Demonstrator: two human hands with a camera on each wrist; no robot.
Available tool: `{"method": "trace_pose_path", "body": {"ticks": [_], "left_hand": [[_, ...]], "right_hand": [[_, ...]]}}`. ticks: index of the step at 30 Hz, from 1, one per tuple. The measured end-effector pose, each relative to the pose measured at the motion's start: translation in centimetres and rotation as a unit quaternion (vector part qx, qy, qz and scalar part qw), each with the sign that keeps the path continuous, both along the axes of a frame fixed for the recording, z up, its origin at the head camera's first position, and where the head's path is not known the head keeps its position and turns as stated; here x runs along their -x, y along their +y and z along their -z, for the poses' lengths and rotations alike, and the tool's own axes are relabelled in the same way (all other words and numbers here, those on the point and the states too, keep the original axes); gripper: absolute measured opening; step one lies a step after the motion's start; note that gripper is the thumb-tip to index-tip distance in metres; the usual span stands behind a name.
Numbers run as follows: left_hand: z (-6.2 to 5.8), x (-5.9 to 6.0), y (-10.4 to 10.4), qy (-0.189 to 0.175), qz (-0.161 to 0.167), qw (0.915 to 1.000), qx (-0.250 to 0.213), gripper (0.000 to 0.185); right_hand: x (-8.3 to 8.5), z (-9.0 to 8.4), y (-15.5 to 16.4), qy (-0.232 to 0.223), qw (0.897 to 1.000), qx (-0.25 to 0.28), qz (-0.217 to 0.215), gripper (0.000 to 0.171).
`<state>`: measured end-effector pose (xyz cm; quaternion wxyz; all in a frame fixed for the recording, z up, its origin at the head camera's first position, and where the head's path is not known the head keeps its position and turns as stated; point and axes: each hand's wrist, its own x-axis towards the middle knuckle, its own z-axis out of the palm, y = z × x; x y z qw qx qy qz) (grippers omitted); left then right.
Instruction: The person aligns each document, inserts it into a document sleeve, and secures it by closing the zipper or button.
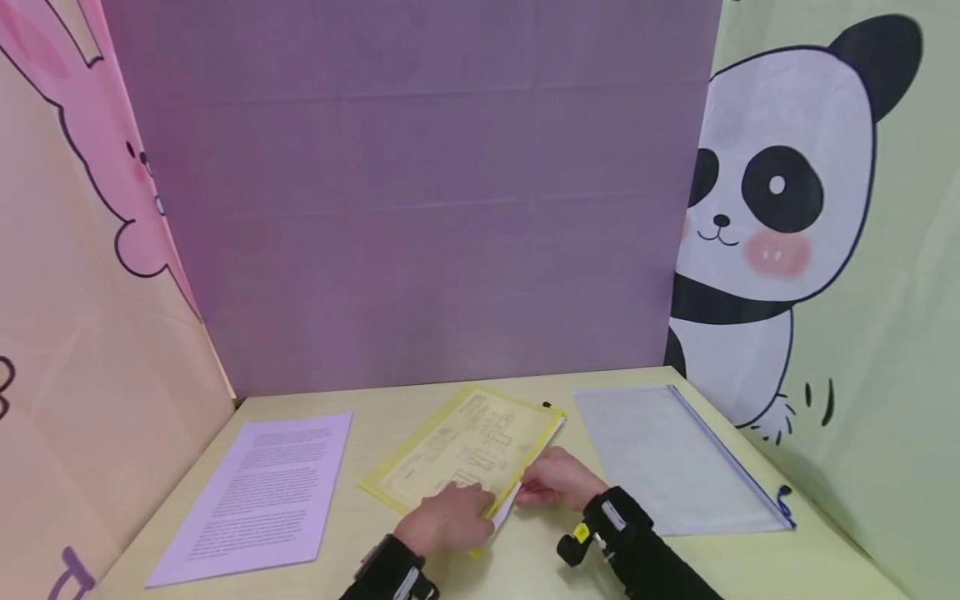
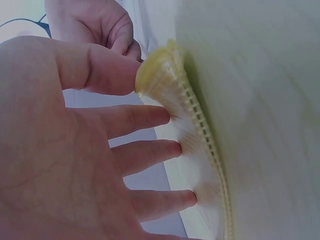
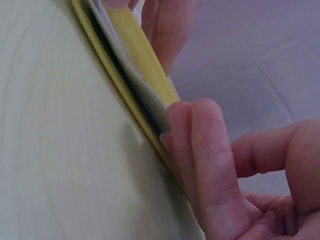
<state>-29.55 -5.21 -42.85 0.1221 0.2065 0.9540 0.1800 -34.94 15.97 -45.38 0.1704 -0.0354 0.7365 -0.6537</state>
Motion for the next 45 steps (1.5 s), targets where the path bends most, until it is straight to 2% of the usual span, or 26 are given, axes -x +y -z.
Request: {"method": "trace_pose_path", "body": {"ticks": [5, 11, 20, 34, 45], "left_hand": [[-0.1, -0.1, 0.1, 0.004, 0.002, 1.0000, 0.005, 0.053], [-0.2, -0.1, 0.0, 0.010, 0.005, 0.9999, 0.001, 0.053], [-0.5, -0.2, 0.1, -0.009, 0.000, 0.9999, -0.010, 0.053], [-0.3, 0.1, 0.1, -0.030, 0.001, 0.9995, -0.006, 0.051], [-0.3, 0.2, 0.1, -0.029, 0.000, 0.9996, -0.005, 0.049]], "right_hand": [[0.0, 0.1, -0.1, -0.003, 1.000, -0.002, 0.009, 0.039], [0.1, 0.6, -0.5, 0.018, 1.000, 0.005, 0.024, 0.034], [0.0, 0.7, -1.0, 0.023, 0.999, 0.011, 0.023, 0.030], [-0.3, 0.8, -1.5, 0.064, 0.997, -0.029, 0.035, 0.017], [-0.1, 1.0, -1.5, 0.074, 0.992, -0.084, 0.051, 0.012]]}}
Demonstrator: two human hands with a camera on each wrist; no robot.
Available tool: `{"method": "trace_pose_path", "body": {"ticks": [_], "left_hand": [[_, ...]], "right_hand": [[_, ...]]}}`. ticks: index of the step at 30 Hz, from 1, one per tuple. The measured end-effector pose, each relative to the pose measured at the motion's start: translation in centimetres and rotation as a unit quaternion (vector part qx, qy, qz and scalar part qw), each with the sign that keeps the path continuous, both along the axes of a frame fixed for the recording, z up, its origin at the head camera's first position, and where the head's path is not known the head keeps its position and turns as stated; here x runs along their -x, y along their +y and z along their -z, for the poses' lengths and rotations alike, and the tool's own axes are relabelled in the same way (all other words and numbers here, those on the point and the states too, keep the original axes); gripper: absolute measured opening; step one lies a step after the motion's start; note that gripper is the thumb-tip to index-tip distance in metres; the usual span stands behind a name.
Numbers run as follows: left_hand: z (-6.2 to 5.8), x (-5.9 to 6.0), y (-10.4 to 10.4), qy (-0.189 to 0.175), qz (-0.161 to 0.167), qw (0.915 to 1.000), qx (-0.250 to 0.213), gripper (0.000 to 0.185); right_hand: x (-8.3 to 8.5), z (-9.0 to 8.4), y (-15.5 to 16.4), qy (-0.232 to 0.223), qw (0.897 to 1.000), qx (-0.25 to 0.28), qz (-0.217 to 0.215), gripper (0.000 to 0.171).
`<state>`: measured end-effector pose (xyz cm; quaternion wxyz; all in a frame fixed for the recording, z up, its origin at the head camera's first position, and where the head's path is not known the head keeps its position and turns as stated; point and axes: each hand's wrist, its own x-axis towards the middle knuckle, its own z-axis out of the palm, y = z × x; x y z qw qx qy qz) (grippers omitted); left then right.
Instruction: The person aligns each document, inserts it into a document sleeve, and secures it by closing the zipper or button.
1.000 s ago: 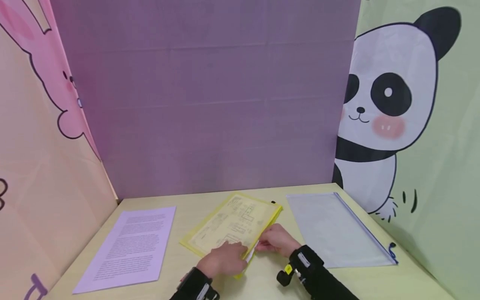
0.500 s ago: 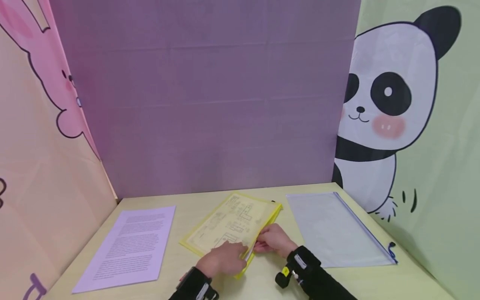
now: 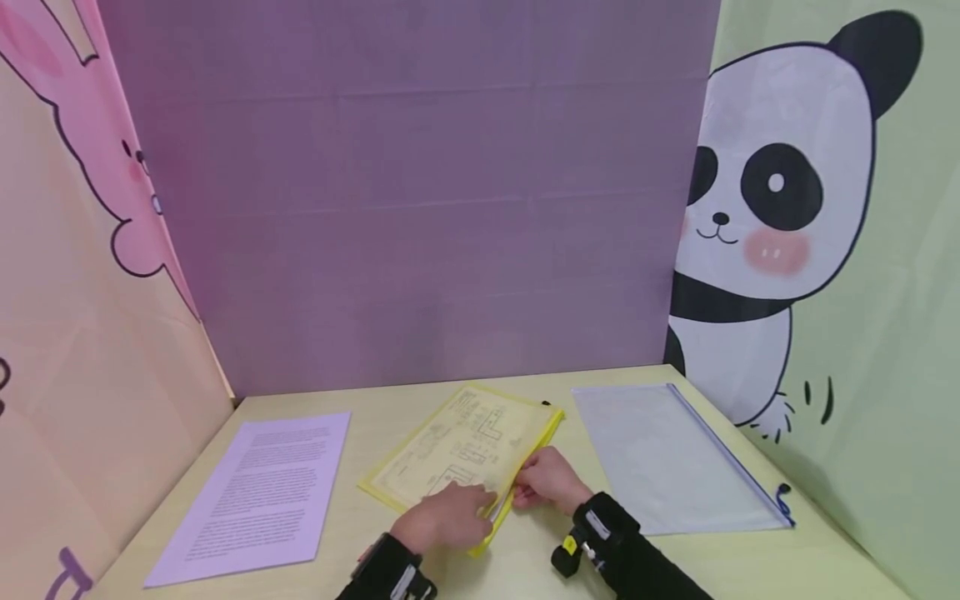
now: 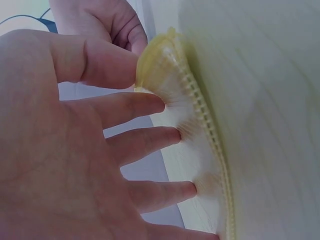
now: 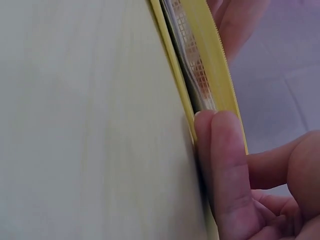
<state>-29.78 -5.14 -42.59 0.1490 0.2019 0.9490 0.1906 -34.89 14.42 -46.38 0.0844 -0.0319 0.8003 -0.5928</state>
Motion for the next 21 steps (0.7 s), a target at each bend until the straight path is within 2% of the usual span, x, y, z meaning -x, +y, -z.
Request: {"method": "trace_pose_path", "body": {"ticks": [11, 16, 21], "left_hand": [[-0.05, -0.12, 0.00, -0.003, 0.000, 1.0000, -0.005, 0.050], [0.05, -0.24, -0.05, 0.016, 0.007, 0.9998, 0.001, 0.052], [-0.09, -0.26, -0.16, 0.017, 0.009, 0.9998, 0.000, 0.055]], "right_hand": [[-0.18, -0.15, -0.27, 0.005, 0.999, -0.036, -0.001, 0.008], [-0.16, -0.21, -0.15, 0.000, 1.000, -0.024, -0.014, 0.007], [-0.34, -0.37, -0.08, -0.003, 0.999, -0.012, -0.035, 0.009]]}}
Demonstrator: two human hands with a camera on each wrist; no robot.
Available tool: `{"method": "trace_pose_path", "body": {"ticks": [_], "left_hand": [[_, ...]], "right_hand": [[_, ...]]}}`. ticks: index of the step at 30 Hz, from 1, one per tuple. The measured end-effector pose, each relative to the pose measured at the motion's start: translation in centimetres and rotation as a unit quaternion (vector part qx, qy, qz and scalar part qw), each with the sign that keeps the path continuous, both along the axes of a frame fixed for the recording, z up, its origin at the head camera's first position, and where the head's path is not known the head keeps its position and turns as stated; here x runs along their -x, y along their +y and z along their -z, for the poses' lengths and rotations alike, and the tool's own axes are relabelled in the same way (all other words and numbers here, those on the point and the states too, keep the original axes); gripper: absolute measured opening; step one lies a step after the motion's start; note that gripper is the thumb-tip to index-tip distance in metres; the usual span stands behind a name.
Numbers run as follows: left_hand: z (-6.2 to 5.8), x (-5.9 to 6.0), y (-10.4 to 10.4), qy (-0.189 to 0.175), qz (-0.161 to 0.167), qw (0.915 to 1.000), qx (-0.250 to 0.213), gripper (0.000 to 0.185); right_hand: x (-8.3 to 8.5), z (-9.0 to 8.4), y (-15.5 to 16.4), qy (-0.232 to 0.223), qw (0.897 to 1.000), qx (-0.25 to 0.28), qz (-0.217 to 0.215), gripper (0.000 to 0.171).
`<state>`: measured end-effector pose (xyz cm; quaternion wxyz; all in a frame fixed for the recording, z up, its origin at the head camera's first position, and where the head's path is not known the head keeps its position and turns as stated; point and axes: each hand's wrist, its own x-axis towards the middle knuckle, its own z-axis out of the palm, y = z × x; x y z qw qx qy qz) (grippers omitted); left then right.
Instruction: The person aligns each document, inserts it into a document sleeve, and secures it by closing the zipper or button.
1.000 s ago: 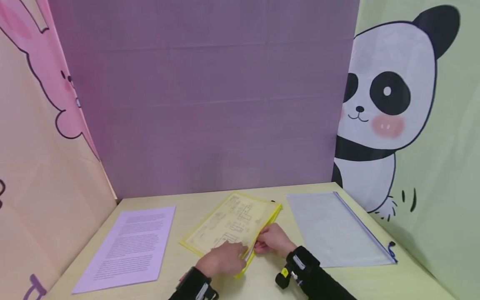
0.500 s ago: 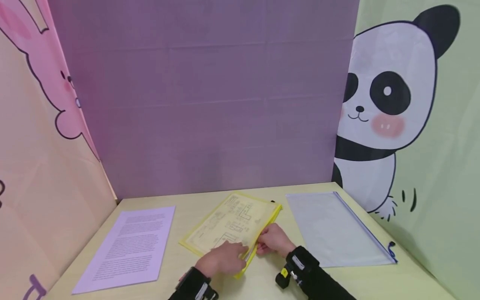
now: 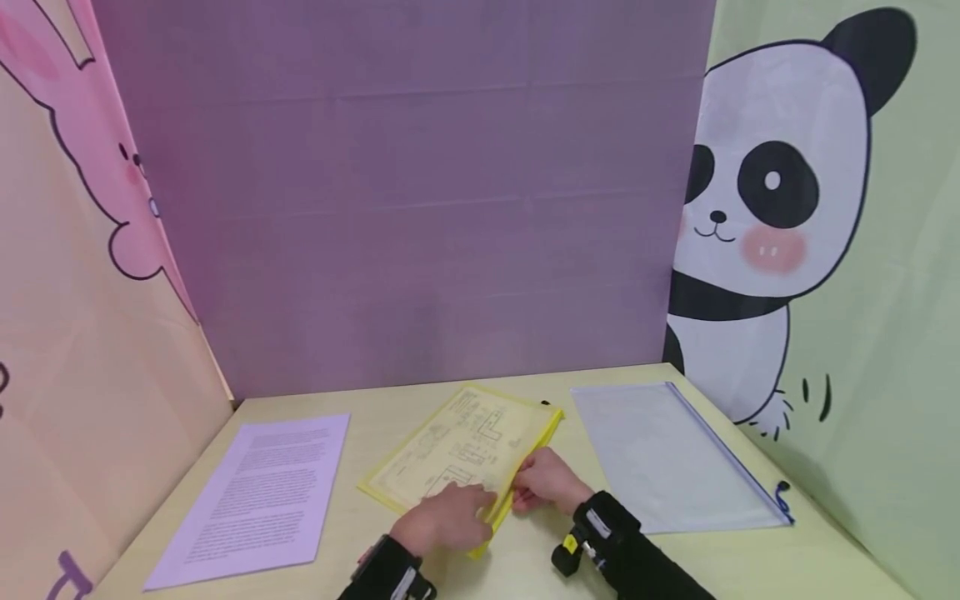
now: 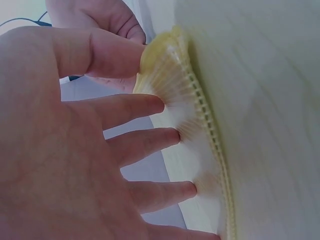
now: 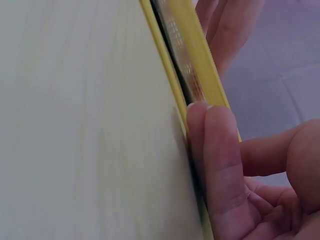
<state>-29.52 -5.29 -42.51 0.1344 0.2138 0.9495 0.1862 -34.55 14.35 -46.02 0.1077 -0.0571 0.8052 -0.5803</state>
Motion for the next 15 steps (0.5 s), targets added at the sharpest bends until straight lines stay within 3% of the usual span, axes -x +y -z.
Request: {"method": "trace_pose_path", "body": {"ticks": [15], "left_hand": [[0.28, 0.25, -0.17, -0.005, 0.011, 0.9999, -0.001, 0.056]], "right_hand": [[-0.41, -0.19, -0.42, 0.008, 1.000, -0.029, 0.003, 0.011]]}}
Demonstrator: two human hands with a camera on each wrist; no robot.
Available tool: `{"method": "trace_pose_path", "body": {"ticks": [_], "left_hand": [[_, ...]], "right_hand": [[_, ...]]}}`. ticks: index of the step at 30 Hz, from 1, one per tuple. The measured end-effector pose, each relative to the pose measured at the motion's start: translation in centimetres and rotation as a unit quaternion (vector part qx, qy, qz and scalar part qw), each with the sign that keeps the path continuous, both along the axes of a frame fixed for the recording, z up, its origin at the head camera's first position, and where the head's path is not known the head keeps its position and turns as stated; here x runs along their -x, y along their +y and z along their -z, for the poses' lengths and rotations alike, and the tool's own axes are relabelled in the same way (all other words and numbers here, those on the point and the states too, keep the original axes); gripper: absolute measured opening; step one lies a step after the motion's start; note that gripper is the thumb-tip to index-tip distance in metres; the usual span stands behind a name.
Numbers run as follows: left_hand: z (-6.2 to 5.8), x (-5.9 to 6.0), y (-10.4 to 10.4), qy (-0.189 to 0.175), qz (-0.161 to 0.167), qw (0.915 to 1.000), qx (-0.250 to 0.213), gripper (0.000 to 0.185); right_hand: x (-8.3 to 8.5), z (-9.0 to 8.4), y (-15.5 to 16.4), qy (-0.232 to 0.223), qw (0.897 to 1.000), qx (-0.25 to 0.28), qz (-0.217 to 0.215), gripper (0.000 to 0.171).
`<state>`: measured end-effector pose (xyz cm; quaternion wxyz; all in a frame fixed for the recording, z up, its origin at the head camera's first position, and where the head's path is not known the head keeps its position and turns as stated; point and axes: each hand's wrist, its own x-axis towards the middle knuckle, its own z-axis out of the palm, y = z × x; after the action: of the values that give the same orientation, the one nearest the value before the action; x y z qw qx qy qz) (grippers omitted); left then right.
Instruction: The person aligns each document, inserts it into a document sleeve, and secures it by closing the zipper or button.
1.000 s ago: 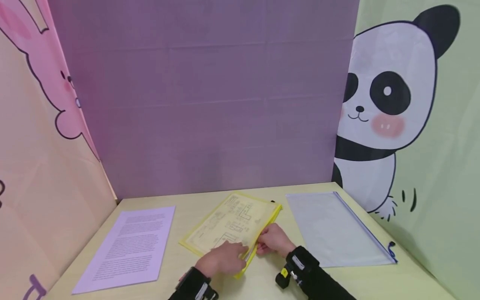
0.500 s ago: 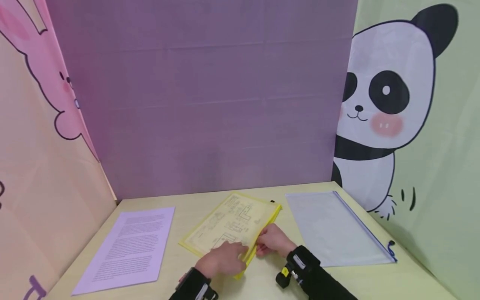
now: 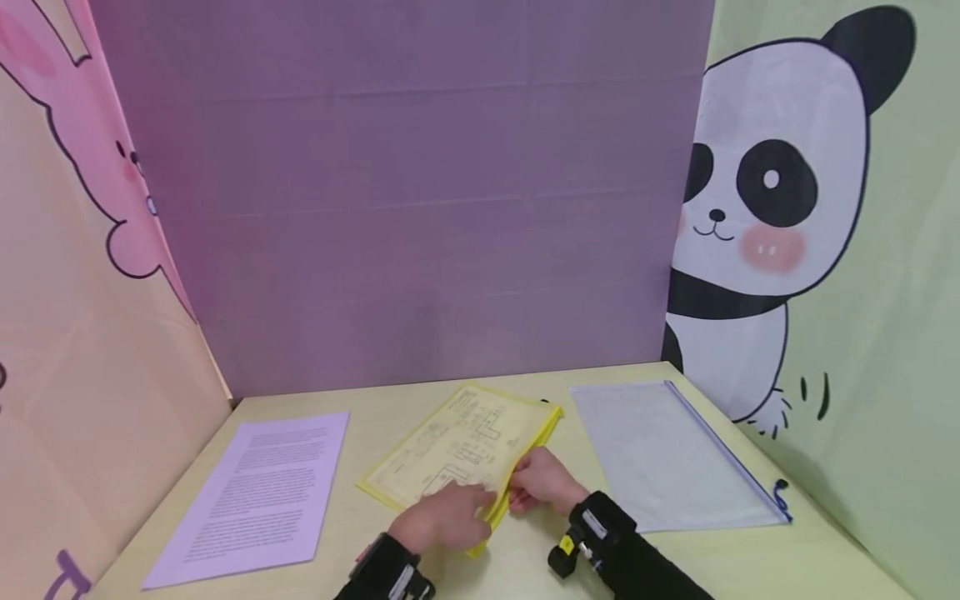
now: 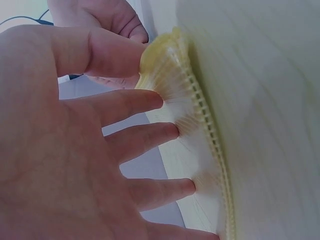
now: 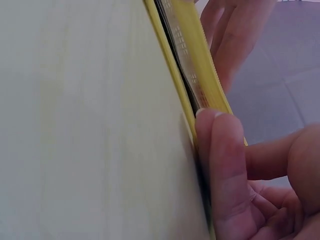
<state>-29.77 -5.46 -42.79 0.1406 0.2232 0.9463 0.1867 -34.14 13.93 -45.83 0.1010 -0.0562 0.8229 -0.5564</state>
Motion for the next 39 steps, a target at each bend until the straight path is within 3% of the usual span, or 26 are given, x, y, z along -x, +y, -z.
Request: {"method": "trace_pose_path", "body": {"ticks": [9, 22, 33, 39], "left_hand": [[0.0, 0.1, 0.0, -0.013, -0.001, 0.9999, -0.004, 0.056], [-0.1, 0.2, -0.2, -0.020, 0.000, 0.9997, -0.010, 0.053], [-0.3, 0.4, -0.5, -0.005, -0.011, 0.9997, 0.021, 0.055], [-0.8, 0.2, -1.0, -0.013, -0.021, 0.9992, 0.033, 0.061]], "right_hand": [[0.2, 0.3, -0.1, -0.005, 1.000, -0.001, 0.019, 0.009], [0.1, 0.1, -0.1, -0.002, 1.000, -0.004, 0.014, 0.009], [0.7, -0.8, 1.4, 0.007, 0.999, -0.034, 0.011, 0.008], [1.2, -1.7, 2.2, 0.026, 0.997, -0.038, 0.060, 0.009]]}}
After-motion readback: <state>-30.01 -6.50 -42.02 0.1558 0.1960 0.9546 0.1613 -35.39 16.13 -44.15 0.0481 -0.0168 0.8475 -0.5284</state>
